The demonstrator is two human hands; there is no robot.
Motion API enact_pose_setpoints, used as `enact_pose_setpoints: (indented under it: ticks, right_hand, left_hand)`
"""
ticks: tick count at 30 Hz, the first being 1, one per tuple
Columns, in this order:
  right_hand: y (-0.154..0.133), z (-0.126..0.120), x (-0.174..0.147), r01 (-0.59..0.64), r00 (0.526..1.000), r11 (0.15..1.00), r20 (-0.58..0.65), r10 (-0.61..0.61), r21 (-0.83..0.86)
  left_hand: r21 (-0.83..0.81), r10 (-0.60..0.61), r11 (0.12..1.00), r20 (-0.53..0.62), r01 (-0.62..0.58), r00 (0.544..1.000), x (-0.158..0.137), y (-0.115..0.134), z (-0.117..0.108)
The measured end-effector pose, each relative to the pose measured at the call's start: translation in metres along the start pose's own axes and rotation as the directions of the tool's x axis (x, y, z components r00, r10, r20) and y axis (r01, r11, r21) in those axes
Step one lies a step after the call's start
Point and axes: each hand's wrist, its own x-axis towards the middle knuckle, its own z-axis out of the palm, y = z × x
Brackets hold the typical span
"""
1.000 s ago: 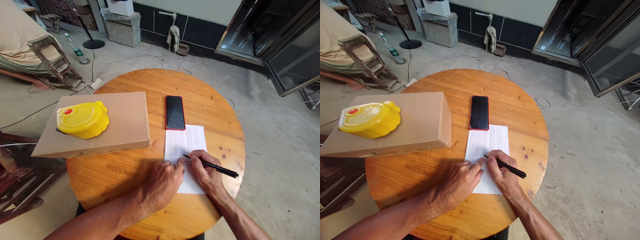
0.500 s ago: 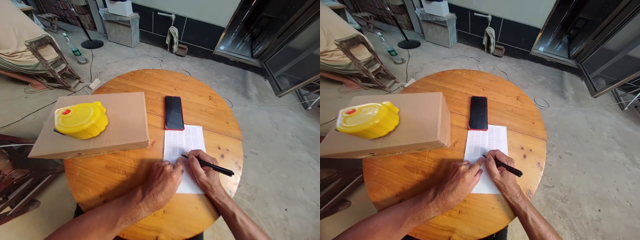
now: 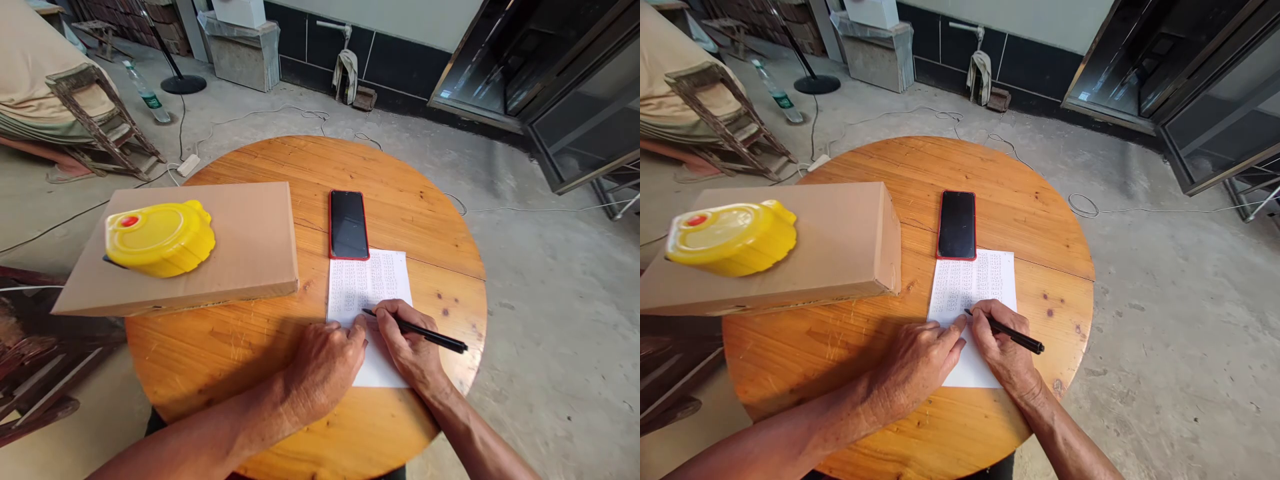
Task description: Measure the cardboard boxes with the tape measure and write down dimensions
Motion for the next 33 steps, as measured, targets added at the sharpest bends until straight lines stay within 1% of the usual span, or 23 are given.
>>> enact_pose_setpoints:
  ticks: [13, 18, 24, 30, 33]
  right_hand:
    - [0.001, 0.0011, 0.001, 0.014, 1.0, 1.0, -0.012, -0.014, -0.007]
    - [0.0012, -0.0001, 0.0001, 0.021, 1.0, 1.0, 0.01, -0.021, 0.002]
    - [0.0011, 0.0001, -0.0003, 0.014, 1.0, 1.0, 0.007, -0.014, -0.002]
    - [0.0009, -0.0001, -0.0002, 0.028, 1.0, 1.0, -0.002, -0.028, 0.001]
    - [0.001, -0.0009, -0.0003, 0.013, 1.0, 1.0, -0.003, -0.013, 0.011]
  left_hand:
    - [0.016, 0.026, 1.0, -0.023, -0.026, 0.999, -0.0005, -0.0018, 0.0023]
    - [0.012, 0.021, 1.0, 0.0, -0.021, 1.0, -0.0003, -0.0006, -0.0002]
    - [-0.006, -0.004, 1.0, 0.034, 0.004, 0.999, 0.001, 0.0006, -0.0032]
    - [-0.016, -0.007, 1.0, 0.039, 0.007, 0.999, 0.0019, -0.0001, -0.0018]
    - [-0.026, -0.004, 1.0, 0.032, 0.005, 0.999, 0.0012, 0.0001, -0.0022]
